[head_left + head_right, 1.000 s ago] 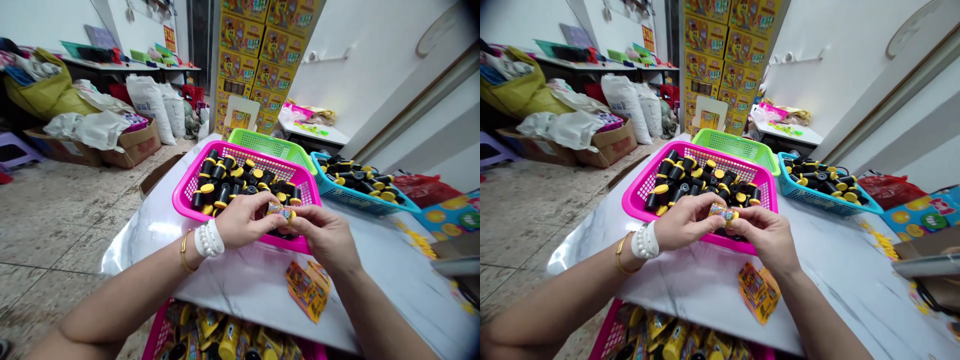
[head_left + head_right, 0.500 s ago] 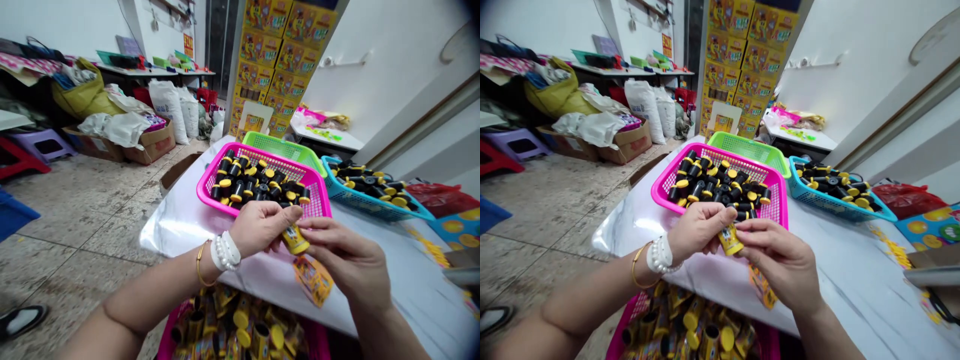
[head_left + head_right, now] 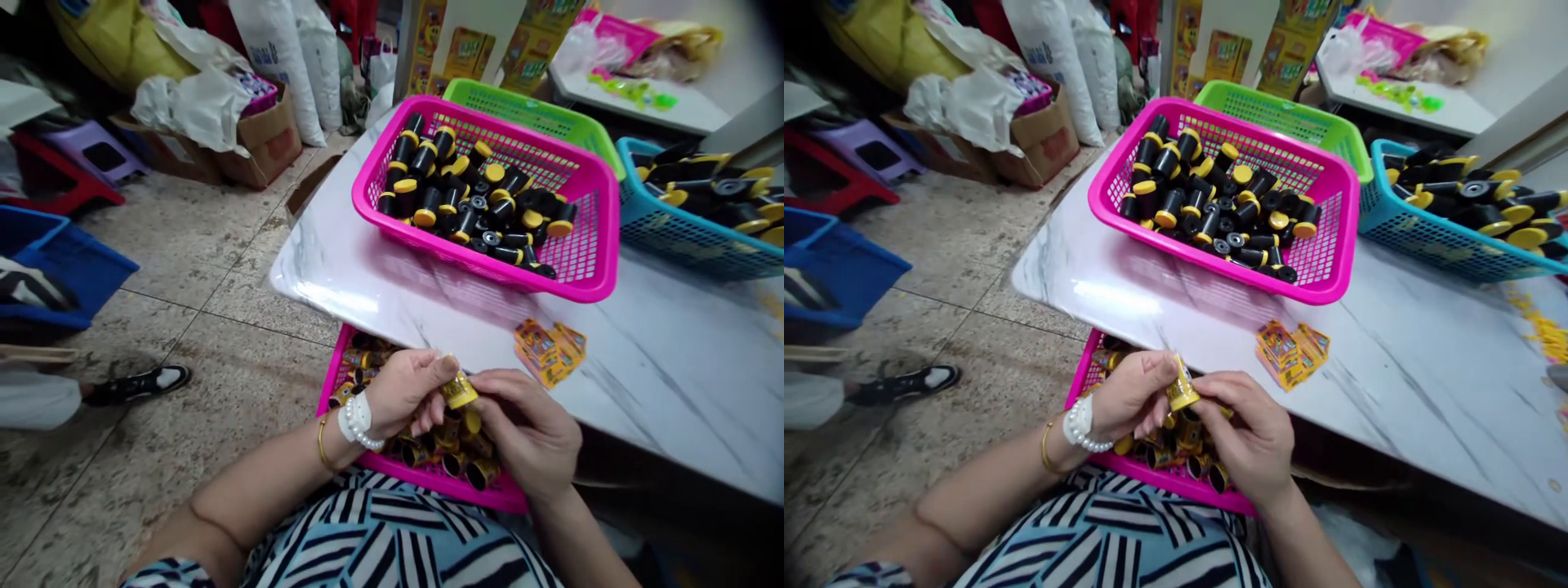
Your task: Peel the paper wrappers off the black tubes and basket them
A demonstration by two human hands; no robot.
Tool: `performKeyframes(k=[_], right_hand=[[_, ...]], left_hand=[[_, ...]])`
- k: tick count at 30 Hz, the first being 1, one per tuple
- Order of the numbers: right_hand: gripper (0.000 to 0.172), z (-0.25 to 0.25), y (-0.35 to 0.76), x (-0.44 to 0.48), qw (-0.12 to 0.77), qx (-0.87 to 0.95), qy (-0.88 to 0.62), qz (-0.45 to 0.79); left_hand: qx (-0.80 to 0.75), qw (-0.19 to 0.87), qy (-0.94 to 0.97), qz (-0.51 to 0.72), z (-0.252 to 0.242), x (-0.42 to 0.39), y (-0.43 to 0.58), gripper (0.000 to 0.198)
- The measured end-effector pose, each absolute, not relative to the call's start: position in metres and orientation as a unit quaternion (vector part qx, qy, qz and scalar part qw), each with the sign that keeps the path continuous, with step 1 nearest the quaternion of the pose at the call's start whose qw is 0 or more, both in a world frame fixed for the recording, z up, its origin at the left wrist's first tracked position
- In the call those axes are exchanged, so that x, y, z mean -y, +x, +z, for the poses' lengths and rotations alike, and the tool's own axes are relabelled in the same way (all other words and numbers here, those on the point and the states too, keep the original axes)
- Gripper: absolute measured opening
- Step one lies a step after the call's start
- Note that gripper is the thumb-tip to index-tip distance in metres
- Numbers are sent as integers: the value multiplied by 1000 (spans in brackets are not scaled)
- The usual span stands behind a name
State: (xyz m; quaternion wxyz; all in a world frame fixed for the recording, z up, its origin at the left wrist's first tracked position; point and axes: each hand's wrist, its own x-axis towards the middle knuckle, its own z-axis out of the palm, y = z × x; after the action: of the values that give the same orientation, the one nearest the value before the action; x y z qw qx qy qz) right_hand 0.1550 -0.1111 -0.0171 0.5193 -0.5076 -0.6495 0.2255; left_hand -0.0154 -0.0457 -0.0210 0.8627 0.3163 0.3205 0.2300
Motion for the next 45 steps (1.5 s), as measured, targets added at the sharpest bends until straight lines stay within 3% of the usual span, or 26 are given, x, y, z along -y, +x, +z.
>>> performKeyframes(k=[5,9,15,19,22,27,30,34,38,40,43,45], right_hand=[[40,-8,151,112,506,695,-477,184],[30,-24,140,123,518,690,-470,187],[16,-30,161,127,444,727,-487,193],[19,-19,218,98,380,658,-650,2],[18,-22,249,73,316,634,-700,-90],[20,-27,250,64,317,642,-689,-116],[10,-18,224,78,365,648,-655,-134],[29,-9,177,99,409,697,-584,-75],[46,-9,154,110,445,675,-586,46],[46,-9,152,108,464,618,-614,159],[25,-6,150,102,450,548,-623,330],[31,-5,146,98,452,531,-632,338]], left_hand=[[-327,862,312,229,-27,53,-16,60],[-363,850,330,190,-44,63,-24,59],[-430,771,454,120,-58,68,-33,54],[-492,646,561,164,-45,59,-29,43],[-519,558,618,192,-39,52,-27,45],[-505,529,635,249,-33,55,-29,36],[-467,571,612,285,-22,57,-26,30],[-408,671,537,310,-9,50,-16,33],[-401,676,526,324,-9,39,-16,26],[-398,659,552,320,-11,37,-21,26],[-389,650,583,294,-11,37,-25,27],[-408,641,566,319,-8,40,-25,27]])
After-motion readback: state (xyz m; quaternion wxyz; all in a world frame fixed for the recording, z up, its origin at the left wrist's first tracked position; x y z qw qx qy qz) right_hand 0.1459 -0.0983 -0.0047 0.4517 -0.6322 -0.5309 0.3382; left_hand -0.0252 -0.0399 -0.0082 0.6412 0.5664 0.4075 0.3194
